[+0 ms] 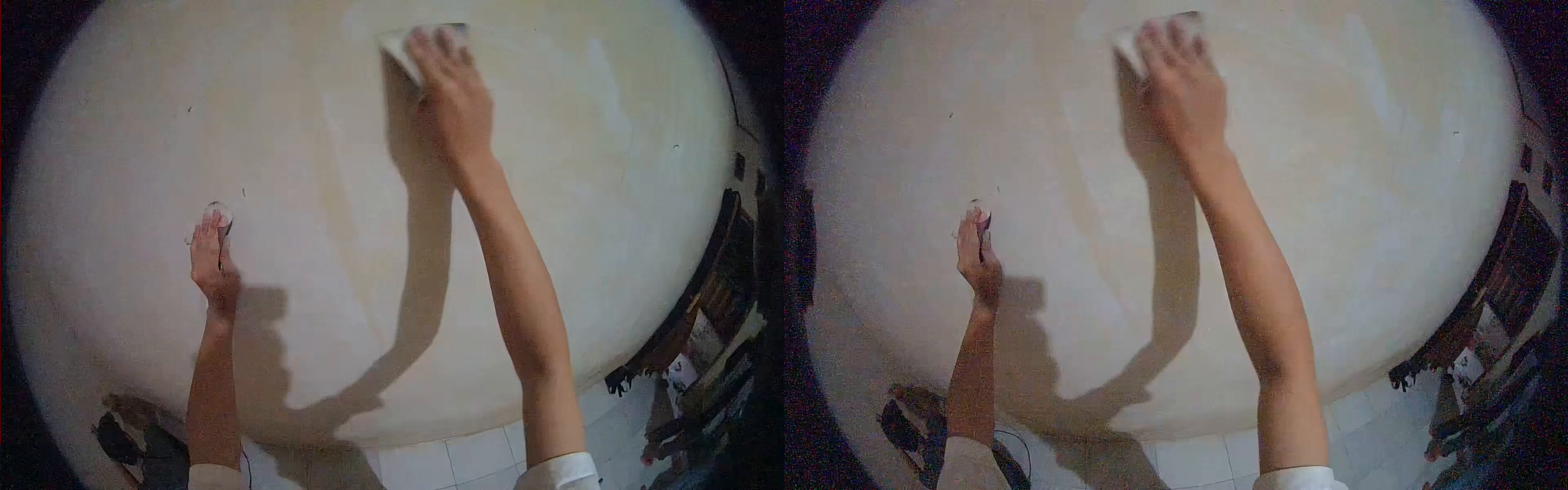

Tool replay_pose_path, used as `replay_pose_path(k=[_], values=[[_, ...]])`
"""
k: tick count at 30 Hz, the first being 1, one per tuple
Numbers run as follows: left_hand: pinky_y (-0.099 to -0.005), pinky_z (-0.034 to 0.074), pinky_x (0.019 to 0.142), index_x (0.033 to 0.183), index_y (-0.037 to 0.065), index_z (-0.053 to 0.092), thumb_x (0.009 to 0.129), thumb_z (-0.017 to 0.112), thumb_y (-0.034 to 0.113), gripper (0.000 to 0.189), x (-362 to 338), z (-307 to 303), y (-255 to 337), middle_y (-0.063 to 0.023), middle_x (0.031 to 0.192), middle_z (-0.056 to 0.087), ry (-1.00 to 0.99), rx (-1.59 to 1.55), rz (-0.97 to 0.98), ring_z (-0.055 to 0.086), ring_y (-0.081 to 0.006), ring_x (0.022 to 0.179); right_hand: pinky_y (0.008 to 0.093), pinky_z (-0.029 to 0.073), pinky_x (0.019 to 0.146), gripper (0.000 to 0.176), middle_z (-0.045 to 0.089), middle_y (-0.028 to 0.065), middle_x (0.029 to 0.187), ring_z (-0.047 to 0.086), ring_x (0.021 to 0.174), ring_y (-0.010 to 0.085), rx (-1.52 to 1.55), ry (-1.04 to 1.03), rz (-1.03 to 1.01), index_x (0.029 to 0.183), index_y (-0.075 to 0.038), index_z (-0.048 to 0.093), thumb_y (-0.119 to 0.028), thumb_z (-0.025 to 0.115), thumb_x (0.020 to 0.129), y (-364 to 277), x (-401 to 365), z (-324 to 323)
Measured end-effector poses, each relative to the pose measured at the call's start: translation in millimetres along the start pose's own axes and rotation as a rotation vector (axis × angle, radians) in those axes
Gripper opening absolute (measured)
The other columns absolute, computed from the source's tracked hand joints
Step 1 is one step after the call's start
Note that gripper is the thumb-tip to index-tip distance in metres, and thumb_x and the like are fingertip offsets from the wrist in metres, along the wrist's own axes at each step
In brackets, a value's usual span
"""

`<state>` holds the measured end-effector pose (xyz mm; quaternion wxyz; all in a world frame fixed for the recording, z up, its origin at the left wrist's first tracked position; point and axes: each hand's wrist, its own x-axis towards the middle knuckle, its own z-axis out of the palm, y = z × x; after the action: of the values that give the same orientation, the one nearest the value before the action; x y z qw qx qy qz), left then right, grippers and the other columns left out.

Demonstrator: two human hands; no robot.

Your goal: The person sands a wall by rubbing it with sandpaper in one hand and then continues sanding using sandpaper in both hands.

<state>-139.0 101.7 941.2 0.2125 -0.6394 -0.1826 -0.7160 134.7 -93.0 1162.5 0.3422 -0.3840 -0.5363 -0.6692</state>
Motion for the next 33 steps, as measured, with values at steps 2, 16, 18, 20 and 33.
replay_pose_path(k=[2, 16, 18, 20, 33], values=[[-0.0459, 0.041, 0.106, 0.121, 0.000, 0.062, 0.094, 0.054, 0.001, 0.029, -1, -2, -1, -0.0143, 0.126, 0.063, -0.016, 0.000, 0.022, 0.057, -0.0346, 0.121, 0.0485, 0.038, 0.108, 0.046, 0.056, 0.0123, 0.136, 0.049, 0.129, 0.0328, -0.068, 0.008, 0.025, 0.125, -0.005, 0.057, -0.016, 0.062, 0.081, -7, -1, 3], [-0.0481, 0.041, 0.106, 0.118, 0.002, 0.065, 0.090, 0.056, -0.003, 0.029, 0, -5, 8, -0.0107, 0.124, 0.065, 0.019, -0.013, -0.004, 0.058, -0.0306, 0.122, 0.0413, 0.039, 0.110, 0.048, 0.055, 0.0066, 0.138, 0.046, 0.133, 0.0294, -0.123, -0.057, 0.070, 0.130, -0.014, 0.059, -0.004, 0.057, 0.083, 8, -4, -21], [-0.0479, 0.041, 0.106, 0.119, 0.002, 0.065, 0.090, 0.057, -0.002, 0.030, 1, -4, 6, -0.0108, 0.125, 0.065, 0.021, -0.014, 0.003, 0.058, -0.0306, 0.121, 0.0398, 0.041, 0.109, 0.049, 0.056, 0.0061, 0.137, 0.049, 0.130, 0.0293, -0.190, 0.006, 0.204, 0.131, -0.015, 0.057, -0.003, 0.057, 0.083, 11, 2, -19], [-0.0473, 0.042, 0.105, 0.119, 0.002, 0.065, 0.090, 0.056, -0.004, 0.030, 2, -4, 4, -0.0111, 0.125, 0.065, 0.028, -0.019, 0.039, 0.058, -0.0309, 0.120, 0.0428, 0.042, 0.107, 0.044, 0.058, 0.0077, 0.134, 0.051, 0.126, 0.0334, -0.135, -0.007, 0.092, 0.126, -0.010, 0.058, -0.007, 0.058, 0.082, -1, -5, -6], [-0.0486, 0.042, 0.105, 0.119, 0.001, 0.063, 0.089, 0.054, -0.004, 0.032, 0, -2, 2, -0.0109, 0.126, 0.064, 0.022, 0.013, 0.027, 0.059, -0.0327, 0.119, 0.0487, 0.040, 0.106, 0.042, 0.059, 0.0088, 0.133, 0.052, 0.126, 0.0329, 0.038, -0.078, -0.171, 0.125, -0.007, 0.058, -0.016, 0.057, 0.084, -17, 13, 6]])
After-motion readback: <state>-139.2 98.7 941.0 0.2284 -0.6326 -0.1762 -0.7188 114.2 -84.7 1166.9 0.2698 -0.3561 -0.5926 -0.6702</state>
